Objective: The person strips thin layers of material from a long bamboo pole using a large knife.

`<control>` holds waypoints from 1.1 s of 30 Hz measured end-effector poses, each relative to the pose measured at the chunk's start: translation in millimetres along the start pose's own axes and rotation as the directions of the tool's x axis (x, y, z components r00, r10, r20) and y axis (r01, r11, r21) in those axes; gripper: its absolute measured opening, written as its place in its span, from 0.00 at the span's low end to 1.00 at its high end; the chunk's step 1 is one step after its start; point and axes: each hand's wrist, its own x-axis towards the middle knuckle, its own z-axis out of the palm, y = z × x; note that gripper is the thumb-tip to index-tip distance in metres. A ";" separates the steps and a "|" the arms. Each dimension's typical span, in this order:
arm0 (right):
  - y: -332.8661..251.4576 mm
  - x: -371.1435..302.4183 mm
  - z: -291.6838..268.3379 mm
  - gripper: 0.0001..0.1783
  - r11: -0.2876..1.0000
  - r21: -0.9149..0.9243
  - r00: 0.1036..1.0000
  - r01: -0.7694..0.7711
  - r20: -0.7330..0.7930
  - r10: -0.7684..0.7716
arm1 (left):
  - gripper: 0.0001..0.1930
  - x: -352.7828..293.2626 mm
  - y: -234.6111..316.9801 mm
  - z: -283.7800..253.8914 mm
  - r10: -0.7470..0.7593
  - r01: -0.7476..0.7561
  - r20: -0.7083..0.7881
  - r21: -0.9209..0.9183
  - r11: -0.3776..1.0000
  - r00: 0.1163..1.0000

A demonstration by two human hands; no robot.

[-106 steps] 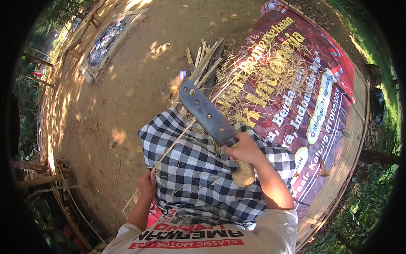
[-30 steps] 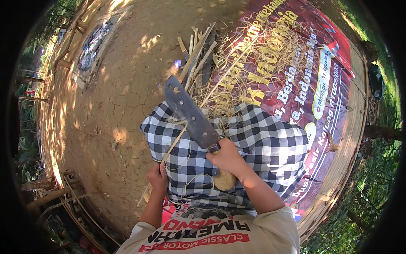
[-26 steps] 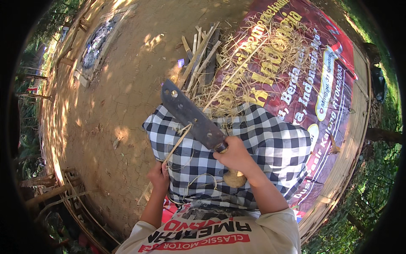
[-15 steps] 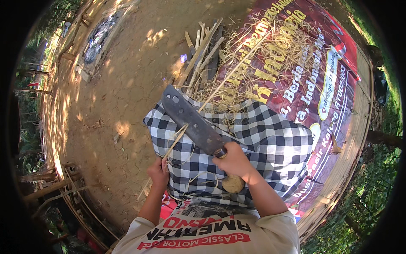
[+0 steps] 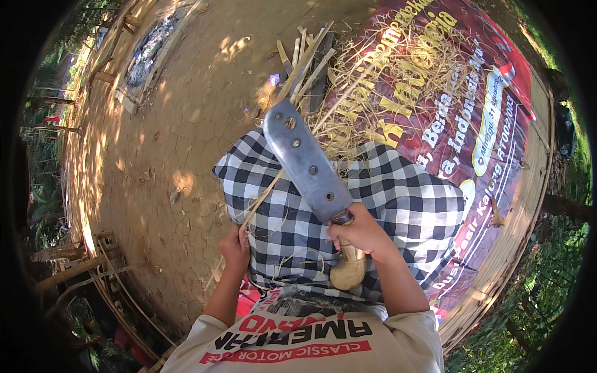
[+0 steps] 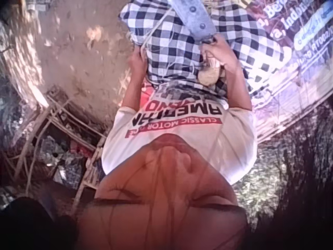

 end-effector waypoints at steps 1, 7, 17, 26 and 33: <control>0.2 -0.4 -6.4 0.06 0.999 -0.030 0.998 0.021 -0.056 -0.023 | 0.15 0.2 -0.2 0.2 0.003 -0.003 -0.007 0.009 1.000 1.000; 21.0 2.3 17.1 0.07 0.838 -0.520 0.968 0.165 -0.078 -0.239 | 0.15 2.5 4.3 -4.2 0.002 -0.002 0.025 0.012 1.000 1.000; 33.8 4.2 19.5 0.07 0.831 -0.510 0.943 0.222 -0.104 -0.316 | 0.14 3.0 6.3 -2.5 -0.017 0.018 0.015 -0.026 1.000 1.000; 25.0 10.0 22.6 0.05 0.894 -0.408 0.946 0.185 -0.173 -0.275 | 0.13 -1.3 9.7 -4.6 -0.052 0.052 0.022 -0.007 0.999 0.998; 11.2 -1.6 32.6 0.15 0.777 -0.597 0.965 0.201 -0.018 -0.263 | 0.13 0.0 0.9 -2.9 -0.033 0.035 0.038 -0.051 0.998 0.999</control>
